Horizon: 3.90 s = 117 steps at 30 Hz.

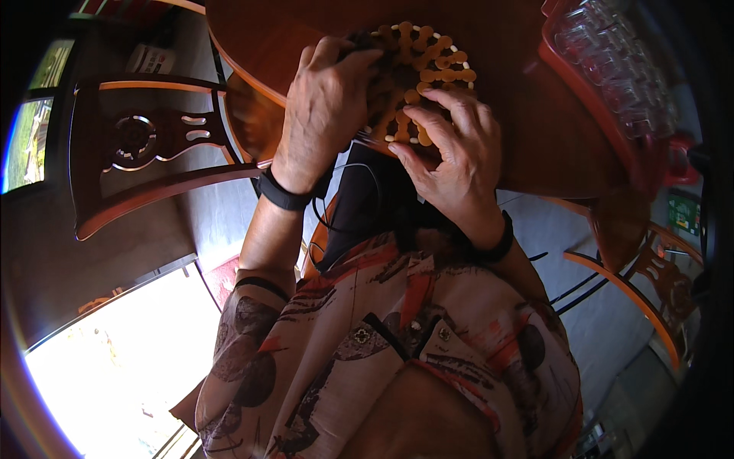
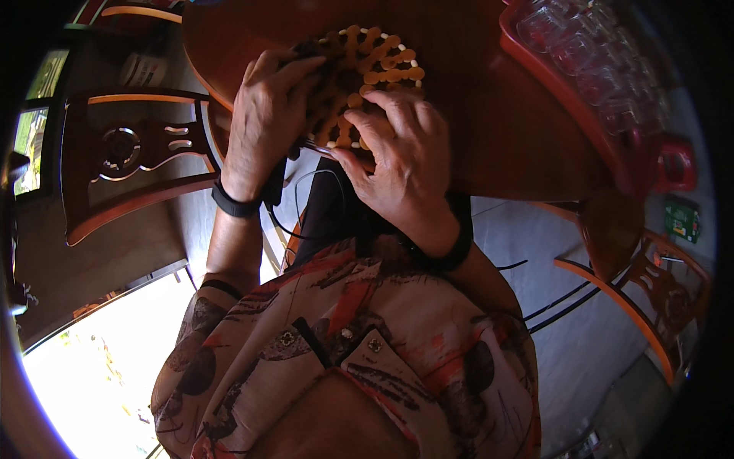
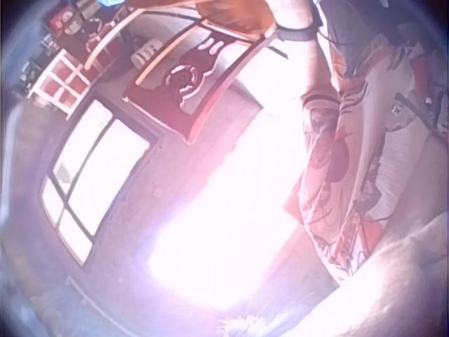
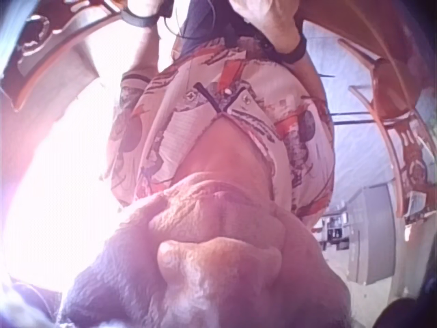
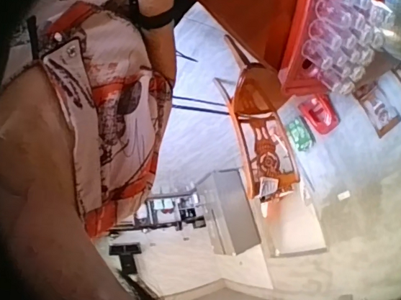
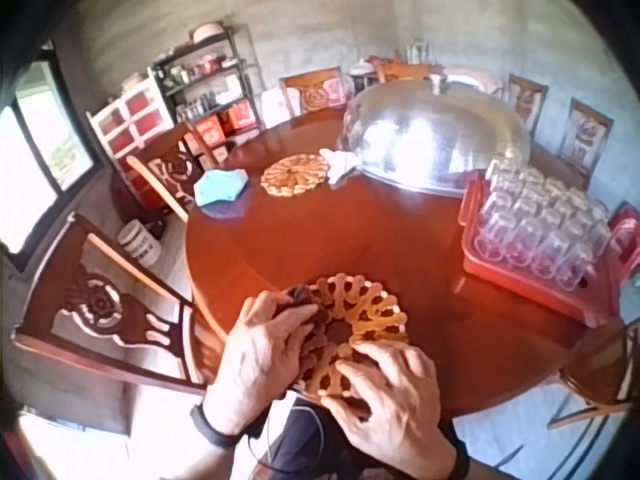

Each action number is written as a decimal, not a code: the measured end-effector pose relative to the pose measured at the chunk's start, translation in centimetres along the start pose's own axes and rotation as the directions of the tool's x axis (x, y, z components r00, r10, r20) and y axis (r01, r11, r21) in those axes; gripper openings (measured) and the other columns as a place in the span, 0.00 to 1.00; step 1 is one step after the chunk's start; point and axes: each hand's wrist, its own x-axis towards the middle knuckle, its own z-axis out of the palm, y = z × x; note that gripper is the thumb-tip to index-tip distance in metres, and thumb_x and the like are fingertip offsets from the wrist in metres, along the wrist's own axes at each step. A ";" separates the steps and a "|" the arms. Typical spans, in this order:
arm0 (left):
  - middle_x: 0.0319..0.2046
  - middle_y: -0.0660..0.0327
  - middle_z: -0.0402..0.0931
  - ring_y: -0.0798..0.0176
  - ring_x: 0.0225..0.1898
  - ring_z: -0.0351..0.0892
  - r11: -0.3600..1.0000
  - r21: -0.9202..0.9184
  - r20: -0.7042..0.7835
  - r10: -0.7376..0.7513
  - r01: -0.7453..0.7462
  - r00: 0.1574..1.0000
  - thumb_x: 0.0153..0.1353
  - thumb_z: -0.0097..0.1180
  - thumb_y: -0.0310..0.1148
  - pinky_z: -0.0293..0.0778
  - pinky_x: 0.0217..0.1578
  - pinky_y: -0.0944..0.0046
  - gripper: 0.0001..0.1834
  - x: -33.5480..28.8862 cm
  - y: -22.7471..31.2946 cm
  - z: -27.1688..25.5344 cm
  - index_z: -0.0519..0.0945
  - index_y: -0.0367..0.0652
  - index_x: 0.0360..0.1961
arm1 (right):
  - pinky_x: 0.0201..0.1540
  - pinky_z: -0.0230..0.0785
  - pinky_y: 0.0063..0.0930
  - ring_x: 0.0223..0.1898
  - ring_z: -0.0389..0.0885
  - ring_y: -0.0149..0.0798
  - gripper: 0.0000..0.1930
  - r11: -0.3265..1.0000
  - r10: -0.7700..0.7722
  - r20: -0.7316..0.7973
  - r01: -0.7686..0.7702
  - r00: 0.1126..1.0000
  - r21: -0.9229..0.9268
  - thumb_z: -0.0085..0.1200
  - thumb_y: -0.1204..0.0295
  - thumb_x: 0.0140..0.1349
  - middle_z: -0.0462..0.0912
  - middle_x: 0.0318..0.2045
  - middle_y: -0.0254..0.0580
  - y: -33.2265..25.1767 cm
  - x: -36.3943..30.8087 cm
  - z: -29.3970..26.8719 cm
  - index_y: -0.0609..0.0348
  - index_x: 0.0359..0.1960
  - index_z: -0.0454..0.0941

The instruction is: The person uses a dark cloth to rub and polish two circular wooden coasters with a flower-like pattern on a wooden table. The person holds one coaster in the left hand and rubs it with the cloth in the right hand, then places it down and repeats the process with the second coaster.

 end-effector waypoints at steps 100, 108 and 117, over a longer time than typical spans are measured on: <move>0.48 0.50 0.85 0.45 0.50 0.87 0.976 -0.127 0.122 -0.161 0.176 0.979 0.64 0.70 0.21 0.84 0.52 0.50 0.15 -6.2 4.3 -3.8 0.93 0.44 0.51 | 0.69 0.73 0.47 0.62 0.81 0.54 0.40 0.981 -0.049 -0.027 0.053 0.998 0.187 0.79 0.68 0.53 0.84 0.59 0.48 0.4 0.4 -0.9 0.56 0.71 0.80; 0.43 0.53 0.87 0.48 0.43 0.89 0.967 -0.148 -0.072 -0.220 0.208 0.973 0.68 0.67 0.24 0.84 0.45 0.53 0.11 -2.1 -0.4 -3.6 0.94 0.44 0.49 | 0.56 0.79 0.43 0.54 0.82 0.50 0.15 0.992 0.010 -0.031 -0.006 0.999 0.126 0.77 0.72 0.57 0.86 0.52 0.41 0.4 0.1 0.4 0.60 0.45 0.91; 0.47 0.50 0.82 0.46 0.49 0.85 0.993 -0.046 0.046 -0.104 0.106 0.993 0.64 0.68 0.20 0.83 0.50 0.50 0.15 -5.9 6.0 -1.8 0.91 0.39 0.52 | 0.53 0.80 0.41 0.51 0.82 0.47 0.15 0.989 0.066 -0.044 -0.059 0.997 0.132 0.79 0.74 0.52 0.87 0.49 0.35 0.1 0.4 0.3 0.55 0.43 0.93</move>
